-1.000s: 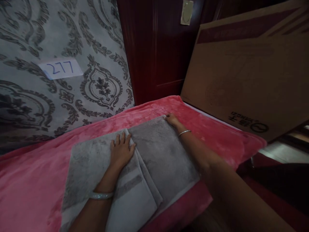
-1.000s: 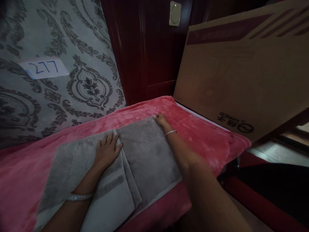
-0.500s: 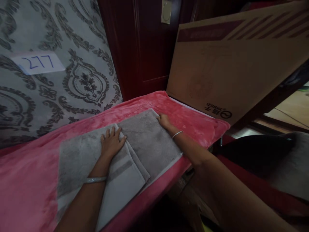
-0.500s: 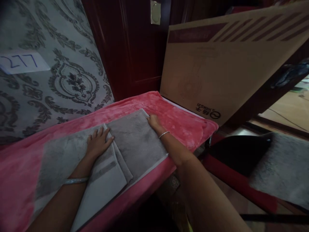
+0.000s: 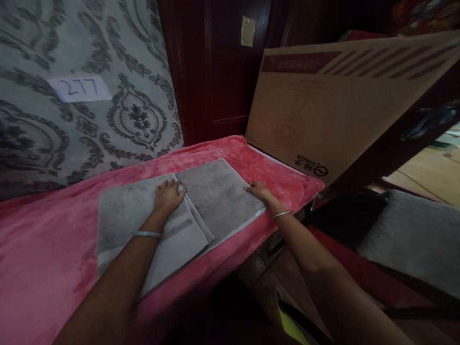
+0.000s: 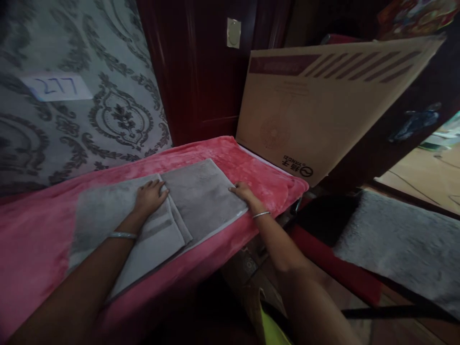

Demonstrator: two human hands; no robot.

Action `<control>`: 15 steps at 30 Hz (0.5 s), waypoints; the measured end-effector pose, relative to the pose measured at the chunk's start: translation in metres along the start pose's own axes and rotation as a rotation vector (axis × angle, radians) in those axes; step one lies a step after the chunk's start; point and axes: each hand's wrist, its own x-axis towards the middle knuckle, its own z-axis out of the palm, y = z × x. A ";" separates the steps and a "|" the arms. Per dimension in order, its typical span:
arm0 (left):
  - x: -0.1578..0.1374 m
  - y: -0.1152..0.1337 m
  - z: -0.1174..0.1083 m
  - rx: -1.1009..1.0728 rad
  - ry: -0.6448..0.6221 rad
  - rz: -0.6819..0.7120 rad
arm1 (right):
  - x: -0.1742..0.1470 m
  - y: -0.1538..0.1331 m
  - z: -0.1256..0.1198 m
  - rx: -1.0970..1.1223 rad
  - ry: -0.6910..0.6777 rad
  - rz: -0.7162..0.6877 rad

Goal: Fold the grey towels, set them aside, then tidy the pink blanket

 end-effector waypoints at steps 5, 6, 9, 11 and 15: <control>-0.013 0.004 -0.020 -0.058 -0.137 -0.067 | -0.003 0.003 0.007 0.080 0.012 -0.008; -0.019 0.006 -0.023 -0.060 -0.115 -0.081 | -0.004 0.004 0.007 0.098 0.004 -0.010; -0.044 0.017 -0.018 -0.031 -0.075 -0.103 | -0.005 0.010 0.008 0.161 -0.033 -0.008; -0.060 0.026 -0.007 -0.006 -0.079 -0.109 | -0.007 0.012 0.007 0.205 -0.062 0.001; -0.072 0.036 0.012 0.017 -0.032 -0.094 | -0.013 0.012 0.004 0.278 -0.110 0.017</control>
